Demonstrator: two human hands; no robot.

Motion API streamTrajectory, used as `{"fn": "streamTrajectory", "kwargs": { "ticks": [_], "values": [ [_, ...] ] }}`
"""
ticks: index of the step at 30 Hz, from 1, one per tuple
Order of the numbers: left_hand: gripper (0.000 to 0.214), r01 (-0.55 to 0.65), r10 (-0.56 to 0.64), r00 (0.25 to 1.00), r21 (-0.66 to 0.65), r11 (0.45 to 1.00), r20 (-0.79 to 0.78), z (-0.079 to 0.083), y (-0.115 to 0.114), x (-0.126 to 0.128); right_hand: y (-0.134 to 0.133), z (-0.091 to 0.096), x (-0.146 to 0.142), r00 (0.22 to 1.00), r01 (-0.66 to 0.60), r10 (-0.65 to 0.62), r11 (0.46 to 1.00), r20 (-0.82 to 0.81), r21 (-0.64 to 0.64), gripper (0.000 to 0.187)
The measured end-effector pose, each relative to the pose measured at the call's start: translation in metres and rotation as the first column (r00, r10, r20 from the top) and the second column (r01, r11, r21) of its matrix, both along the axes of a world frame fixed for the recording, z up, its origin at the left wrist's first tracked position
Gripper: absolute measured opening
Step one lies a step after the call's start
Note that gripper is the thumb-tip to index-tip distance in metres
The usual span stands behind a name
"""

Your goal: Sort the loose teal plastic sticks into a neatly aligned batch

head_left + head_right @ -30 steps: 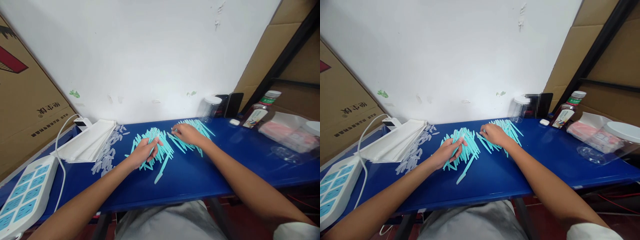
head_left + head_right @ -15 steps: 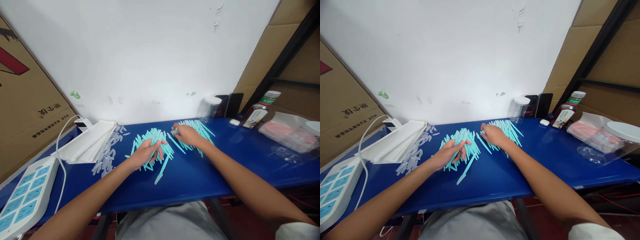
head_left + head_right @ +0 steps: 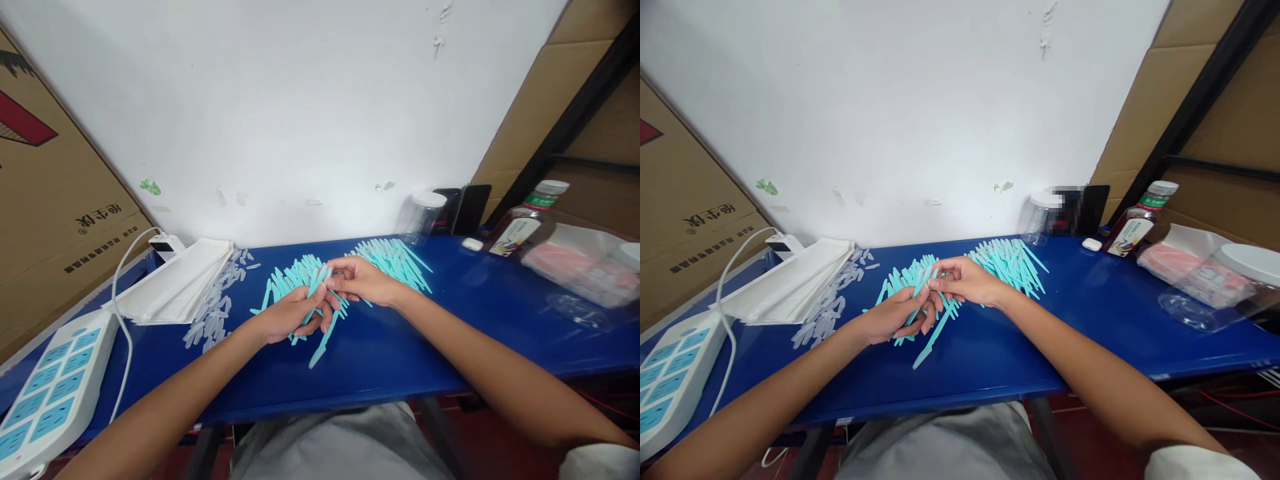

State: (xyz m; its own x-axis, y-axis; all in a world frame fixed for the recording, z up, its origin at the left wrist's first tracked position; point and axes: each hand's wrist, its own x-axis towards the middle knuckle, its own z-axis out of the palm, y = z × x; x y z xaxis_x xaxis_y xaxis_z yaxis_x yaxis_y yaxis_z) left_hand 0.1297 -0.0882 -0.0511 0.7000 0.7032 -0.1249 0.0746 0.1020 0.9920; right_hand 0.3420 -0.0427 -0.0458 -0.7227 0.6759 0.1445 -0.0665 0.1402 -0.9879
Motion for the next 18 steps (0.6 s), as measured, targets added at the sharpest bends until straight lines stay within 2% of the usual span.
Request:
{"fn": "streamTrajectory", "kwargs": {
  "ticks": [6,9,12,15,18],
  "values": [
    [0.053,0.035,-0.035,0.999,0.010,0.999,-0.032,-0.002,-0.002,0.001,-0.009,0.007,-0.004,0.998,0.036,-0.039,0.998,0.057,0.051,0.037],
    [0.050,0.079,-0.080,0.997,-0.050,0.996,-0.017,-0.003,-0.004,0.002,-0.013,0.008,-0.006,0.993,0.032,-0.044,0.993,0.106,0.114,0.037],
    [0.047,0.123,-0.121,0.992,-0.111,0.986,0.028,-0.002,-0.005,0.003,-0.016,0.007,-0.009,0.994,0.049,-0.064,0.986,0.088,0.156,0.036],
    [0.047,0.098,-0.096,0.995,-0.098,0.990,0.025,0.000,-0.006,0.004,-0.016,0.005,-0.011,0.986,0.125,-0.143,0.974,0.088,0.186,0.037],
    [0.054,0.015,-0.015,1.000,-0.015,1.000,-0.017,0.001,-0.006,0.006,-0.013,0.004,-0.010,0.967,0.217,-0.239,0.955,0.087,0.203,0.039]
  ]
}}
